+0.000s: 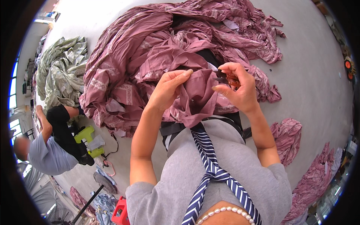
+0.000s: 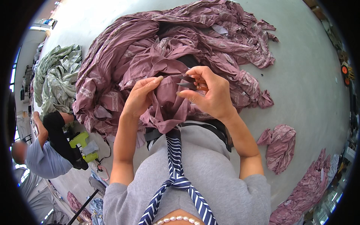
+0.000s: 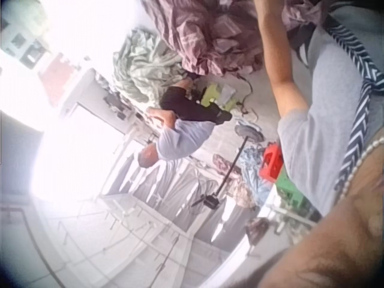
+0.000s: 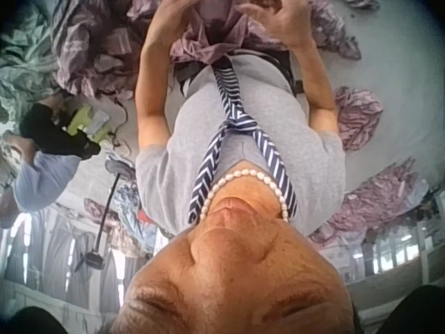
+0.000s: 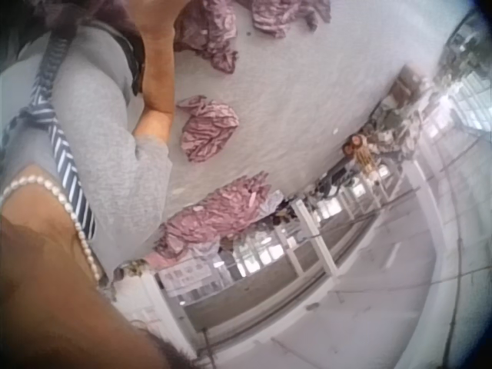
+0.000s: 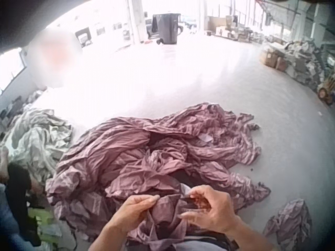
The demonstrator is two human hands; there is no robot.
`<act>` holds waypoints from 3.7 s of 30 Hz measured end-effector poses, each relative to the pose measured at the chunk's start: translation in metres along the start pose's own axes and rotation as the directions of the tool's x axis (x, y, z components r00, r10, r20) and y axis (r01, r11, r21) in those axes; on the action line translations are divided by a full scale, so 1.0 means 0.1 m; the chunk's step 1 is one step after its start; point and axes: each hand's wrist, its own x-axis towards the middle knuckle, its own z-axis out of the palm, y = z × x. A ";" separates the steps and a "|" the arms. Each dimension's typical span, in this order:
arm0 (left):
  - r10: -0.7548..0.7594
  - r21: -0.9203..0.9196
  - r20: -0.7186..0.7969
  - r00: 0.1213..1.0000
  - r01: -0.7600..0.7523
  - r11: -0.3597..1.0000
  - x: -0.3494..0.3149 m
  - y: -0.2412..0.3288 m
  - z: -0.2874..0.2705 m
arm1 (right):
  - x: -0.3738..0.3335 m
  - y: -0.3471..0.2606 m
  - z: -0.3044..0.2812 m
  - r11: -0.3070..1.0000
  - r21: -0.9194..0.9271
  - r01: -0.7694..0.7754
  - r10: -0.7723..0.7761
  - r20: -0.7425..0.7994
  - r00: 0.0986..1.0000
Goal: The person removes tags from a pile of dusty pink fabric pieces using a small blade. They pick up each piece, cut the tag, and place the fabric back on the pile.
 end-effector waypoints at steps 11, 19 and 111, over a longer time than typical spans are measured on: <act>0.061 -0.106 -0.035 0.998 -0.064 0.992 0.05 -0.03 -0.12 | 0.09 -0.05 0.18 0.993 -0.116 0.038 -0.040 -0.015 0.999; 0.297 0.681 -0.079 0.952 -0.166 0.713 -0.14 0.10 0.15 | 0.08 0.26 0.21 0.964 0.210 -0.162 0.155 0.050 0.987; 0.536 0.797 0.437 0.723 -0.587 0.143 -0.05 0.11 0.22 | 0.25 0.24 0.25 0.632 0.558 -0.538 0.340 0.424 0.840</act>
